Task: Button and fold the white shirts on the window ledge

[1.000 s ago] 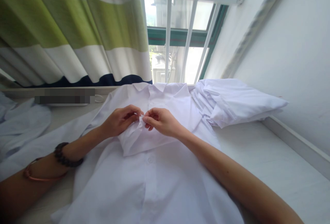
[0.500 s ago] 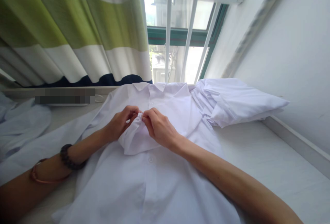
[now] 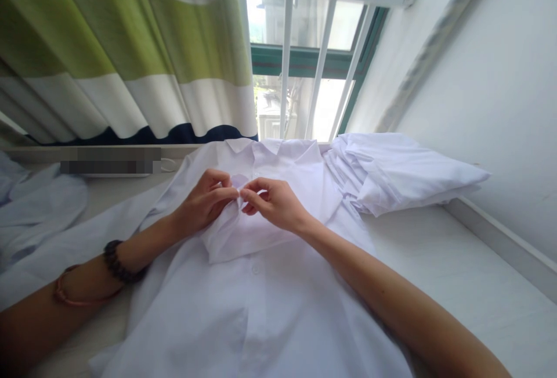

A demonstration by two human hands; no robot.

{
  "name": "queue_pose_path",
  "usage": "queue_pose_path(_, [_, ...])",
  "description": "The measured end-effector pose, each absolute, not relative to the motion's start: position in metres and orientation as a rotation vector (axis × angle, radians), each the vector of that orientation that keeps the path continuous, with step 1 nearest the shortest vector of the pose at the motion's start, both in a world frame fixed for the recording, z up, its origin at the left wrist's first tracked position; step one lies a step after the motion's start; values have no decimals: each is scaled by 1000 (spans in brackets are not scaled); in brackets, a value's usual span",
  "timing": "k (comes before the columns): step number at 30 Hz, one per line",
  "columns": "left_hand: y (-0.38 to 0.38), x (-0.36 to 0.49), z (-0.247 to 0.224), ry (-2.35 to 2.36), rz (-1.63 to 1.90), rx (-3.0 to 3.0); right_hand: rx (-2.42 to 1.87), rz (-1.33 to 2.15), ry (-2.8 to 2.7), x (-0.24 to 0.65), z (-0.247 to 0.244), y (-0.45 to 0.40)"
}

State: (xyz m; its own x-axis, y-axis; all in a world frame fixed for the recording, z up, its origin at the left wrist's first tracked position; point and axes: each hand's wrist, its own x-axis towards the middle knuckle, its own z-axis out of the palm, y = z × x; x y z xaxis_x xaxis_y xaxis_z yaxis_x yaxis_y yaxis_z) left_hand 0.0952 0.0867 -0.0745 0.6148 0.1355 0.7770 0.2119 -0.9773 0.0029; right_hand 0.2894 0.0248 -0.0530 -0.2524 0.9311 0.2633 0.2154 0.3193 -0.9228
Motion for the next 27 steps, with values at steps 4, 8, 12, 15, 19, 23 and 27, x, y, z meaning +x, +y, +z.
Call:
queue_pose_path(4, [87,94,-76,-280,-1200,-2851,-1176,666,-1965,295,-43,22])
queue_pose_path(8, [85,100,-71,-317,-1183,-2929,-1261,555,-2101,303,-43,24])
queue_pose_path(12, [78,105,-58,-633,-1327,-2833,-1236,909,-1879,306,-48,28])
queue_pose_path(15, [70,105,-48,-959,-1284,-3036,-1219,957,-1711,303,-48,28])
queue_pose_path(19, [61,108,-42,-1267,-974,-3250,-1174,906,-1644,297,-48,24])
queue_pose_path(23, [57,110,-42,-1283,-888,-3211,-1158,943,-1635,294,-50,22])
queue_pose_path(27, [56,110,-39,-1186,-899,-3211,-1112,1145,-1551,295,-49,25])
